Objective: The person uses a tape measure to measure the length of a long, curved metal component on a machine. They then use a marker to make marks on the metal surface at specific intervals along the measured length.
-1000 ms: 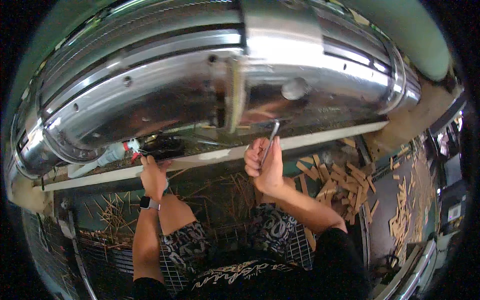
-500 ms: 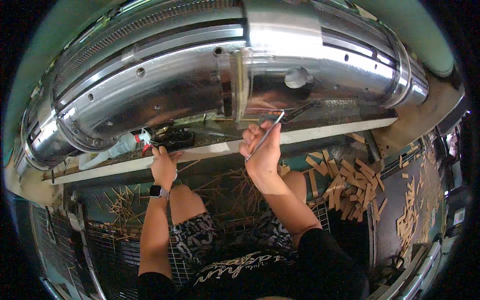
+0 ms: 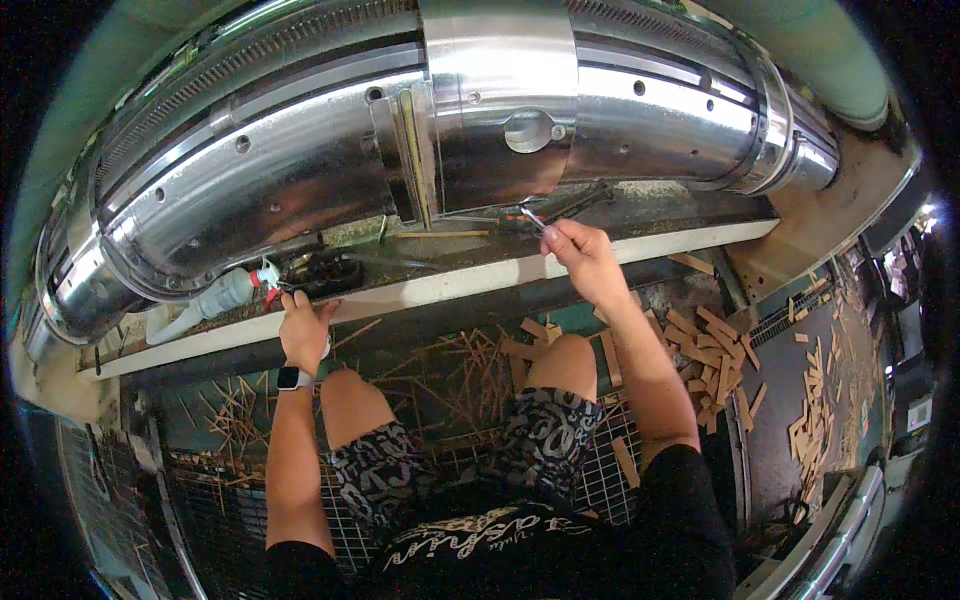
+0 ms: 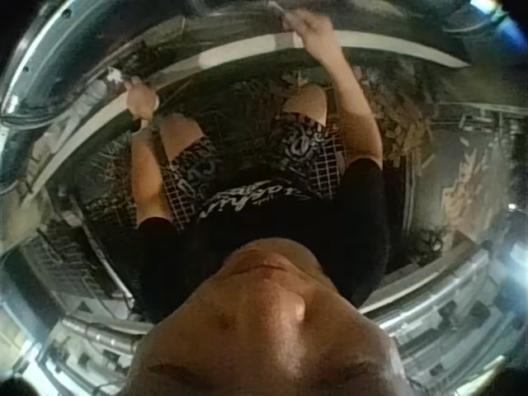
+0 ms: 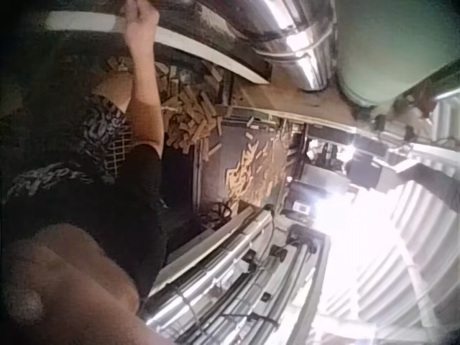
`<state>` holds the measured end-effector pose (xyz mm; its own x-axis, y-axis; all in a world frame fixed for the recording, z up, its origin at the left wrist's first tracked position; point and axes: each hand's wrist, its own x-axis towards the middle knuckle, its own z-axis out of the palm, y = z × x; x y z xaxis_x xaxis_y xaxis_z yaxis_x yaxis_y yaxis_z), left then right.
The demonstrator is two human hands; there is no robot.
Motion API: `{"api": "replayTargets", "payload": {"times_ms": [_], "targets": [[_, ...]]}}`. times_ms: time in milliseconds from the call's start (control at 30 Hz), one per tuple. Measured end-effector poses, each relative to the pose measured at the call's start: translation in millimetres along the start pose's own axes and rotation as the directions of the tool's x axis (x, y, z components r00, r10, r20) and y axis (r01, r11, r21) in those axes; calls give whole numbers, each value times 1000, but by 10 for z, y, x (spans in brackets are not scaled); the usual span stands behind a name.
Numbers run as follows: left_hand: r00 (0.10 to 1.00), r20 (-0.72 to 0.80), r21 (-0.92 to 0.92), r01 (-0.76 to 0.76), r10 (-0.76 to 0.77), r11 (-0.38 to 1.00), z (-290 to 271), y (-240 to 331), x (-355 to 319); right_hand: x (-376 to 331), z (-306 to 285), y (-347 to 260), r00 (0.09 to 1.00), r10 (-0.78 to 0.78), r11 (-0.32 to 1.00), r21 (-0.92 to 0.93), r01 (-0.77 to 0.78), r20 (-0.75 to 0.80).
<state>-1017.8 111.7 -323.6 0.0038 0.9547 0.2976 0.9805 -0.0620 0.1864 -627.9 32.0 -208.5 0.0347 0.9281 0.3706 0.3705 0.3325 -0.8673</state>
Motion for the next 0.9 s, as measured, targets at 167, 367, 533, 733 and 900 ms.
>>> {"api": "replayTargets", "payload": {"times_ms": [167, 367, 533, 733, 900], "targets": [[999, -35, 39, -27, 28, 999, 42, -80, -14, 166, -251, -113, 976, 120, 980, -177, -87, 184], [1000, -5, 46, -14, 15, 999, 35, -31, 29, 369, -446, -182, 936, 109, 949, -315, 2, 334], [1000, -24, 73, -7, 9, 997, 38, -47, 8, 411, -470, -288, 921, 157, 918, -397, -3, 356], [999, -40, 57, -2, 4, 998, 6, 33, 8, 353, -393, -325, 951, -255, 575, -764, 293, 174], [1000, -3, 20, 13, -13, 1000, 12, 7, 18, 256, -272, -224, 902, -431, 467, -863, 191, -34]]}}
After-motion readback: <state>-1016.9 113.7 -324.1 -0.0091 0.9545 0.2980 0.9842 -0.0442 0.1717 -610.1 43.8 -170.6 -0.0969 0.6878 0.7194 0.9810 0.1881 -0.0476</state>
